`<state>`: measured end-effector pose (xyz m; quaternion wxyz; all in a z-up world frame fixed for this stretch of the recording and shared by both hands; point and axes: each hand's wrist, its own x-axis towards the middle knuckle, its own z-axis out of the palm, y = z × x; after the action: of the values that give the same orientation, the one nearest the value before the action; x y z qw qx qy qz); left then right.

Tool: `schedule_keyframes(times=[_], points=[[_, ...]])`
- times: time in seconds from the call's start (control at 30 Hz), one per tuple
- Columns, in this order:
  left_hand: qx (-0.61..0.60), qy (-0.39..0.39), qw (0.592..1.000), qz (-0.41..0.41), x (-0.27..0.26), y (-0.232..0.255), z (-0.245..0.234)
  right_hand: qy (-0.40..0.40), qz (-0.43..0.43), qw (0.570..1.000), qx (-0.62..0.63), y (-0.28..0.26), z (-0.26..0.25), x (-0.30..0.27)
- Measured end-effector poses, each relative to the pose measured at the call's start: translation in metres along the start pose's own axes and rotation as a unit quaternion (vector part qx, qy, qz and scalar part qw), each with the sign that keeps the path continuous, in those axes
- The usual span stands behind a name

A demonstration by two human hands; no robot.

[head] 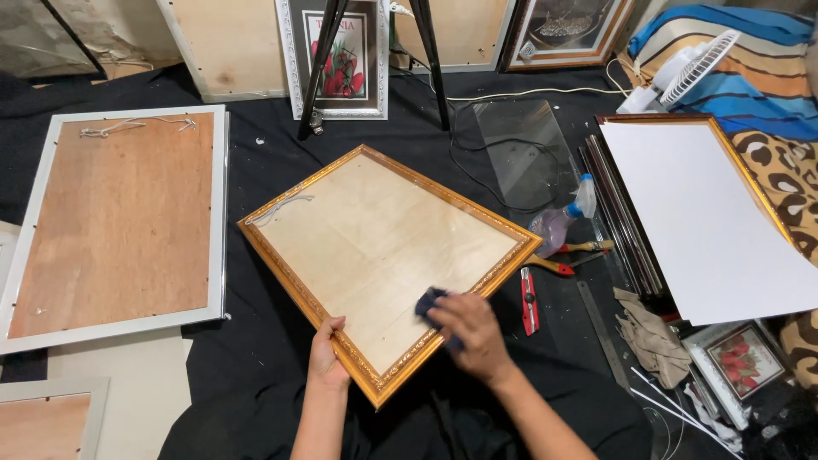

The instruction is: The person polishes the glass of a picture frame with a cloth and then inspects and organizes several other frames on the floor.

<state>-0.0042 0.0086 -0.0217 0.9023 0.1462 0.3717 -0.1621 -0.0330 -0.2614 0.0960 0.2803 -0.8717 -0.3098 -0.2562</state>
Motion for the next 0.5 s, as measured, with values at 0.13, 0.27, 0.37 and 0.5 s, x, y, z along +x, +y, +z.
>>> schedule_keyframes(times=[0.13, 0.27, 0.37, 0.5], points=[[0.009, 0.023, 0.999, 0.021, 0.001, -0.002, -0.015, 0.021, 0.066, 0.997, -0.017, 0.086, -0.042, 0.008], [0.037, 0.030, 0.999, 0.023, -0.007, 0.005, -0.029, -0.110, 0.342, 0.933, -0.011, 0.152, -0.076, 0.025], [0.063, 0.044, 0.997, 0.020, -0.020, 0.016, -0.041, -0.212, 0.550, 0.798, 0.125, 0.146, -0.101, 0.058], [0.091, 0.021, 0.995, -0.029, -0.012, 0.033, -0.091, -0.231, 0.628, 0.661, 0.340, 0.139, -0.083, 0.066]])
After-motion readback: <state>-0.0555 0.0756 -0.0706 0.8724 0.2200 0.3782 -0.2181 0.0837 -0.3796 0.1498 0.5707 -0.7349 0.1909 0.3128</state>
